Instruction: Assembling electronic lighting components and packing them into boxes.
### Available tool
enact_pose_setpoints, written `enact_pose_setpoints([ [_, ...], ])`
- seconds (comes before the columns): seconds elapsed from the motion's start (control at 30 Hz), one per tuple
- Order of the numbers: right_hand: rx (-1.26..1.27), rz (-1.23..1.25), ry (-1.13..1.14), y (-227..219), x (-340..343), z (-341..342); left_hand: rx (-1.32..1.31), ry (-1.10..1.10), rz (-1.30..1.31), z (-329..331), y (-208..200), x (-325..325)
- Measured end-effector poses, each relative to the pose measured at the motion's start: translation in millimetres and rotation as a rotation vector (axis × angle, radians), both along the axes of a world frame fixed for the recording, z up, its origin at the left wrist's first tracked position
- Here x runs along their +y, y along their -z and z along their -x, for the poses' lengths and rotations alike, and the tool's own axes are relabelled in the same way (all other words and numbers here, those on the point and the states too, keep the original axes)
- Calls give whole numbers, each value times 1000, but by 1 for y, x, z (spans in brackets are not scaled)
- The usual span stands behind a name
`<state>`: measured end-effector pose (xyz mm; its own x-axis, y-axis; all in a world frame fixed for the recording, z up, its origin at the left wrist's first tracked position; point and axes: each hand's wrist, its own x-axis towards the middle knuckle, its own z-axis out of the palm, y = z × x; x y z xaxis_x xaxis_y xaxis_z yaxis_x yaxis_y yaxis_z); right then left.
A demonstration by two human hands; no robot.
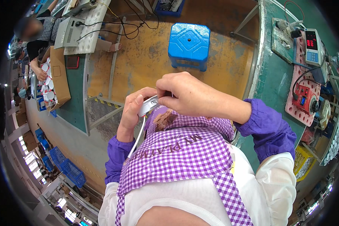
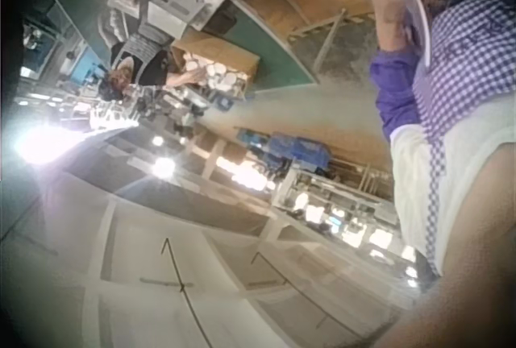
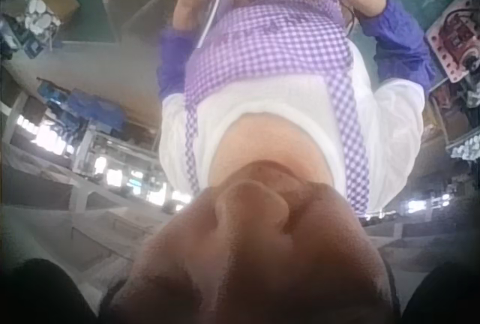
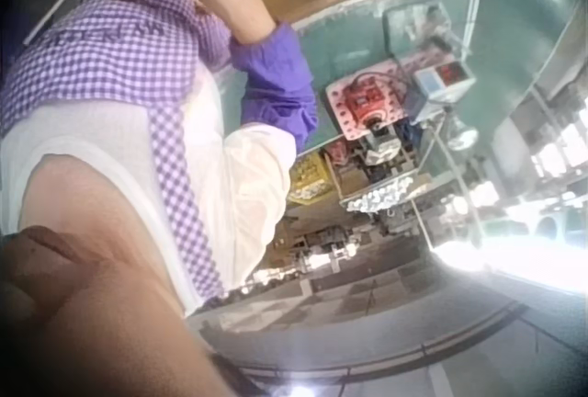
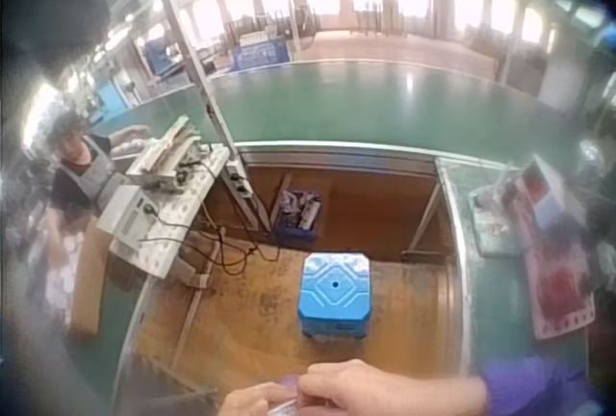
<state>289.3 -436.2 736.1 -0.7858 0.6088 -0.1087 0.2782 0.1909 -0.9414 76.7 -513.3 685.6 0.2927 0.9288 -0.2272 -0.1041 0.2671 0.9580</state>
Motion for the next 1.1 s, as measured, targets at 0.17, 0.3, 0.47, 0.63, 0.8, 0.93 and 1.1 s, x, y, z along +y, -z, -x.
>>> enact_pose_setpoints([
  [0.17,30,-138,8,-6,-5,-6,-165,-68,74,9,-2,-10],
  [0.3,42,-8,68,-1,-3,-11,16,-8,-55,16,4,-14],
  [0.47,153,-99,60,5,-14,0,-12,-63,-124,15,2,-15],
  [0.63,134,-106,13,-8,-16,7,93,-40,-230,16,-5,-14],
  [0.8,114,-161,-34,-12,-17,12,154,-57,-295,21,-6,-13],
  [0.93,76,-206,-33,-14,-18,15,257,-62,-362,24,-10,-12],
  [1.1,86,-243,-41,-13,-17,17,285,-72,-398,25,-14,-9],
])
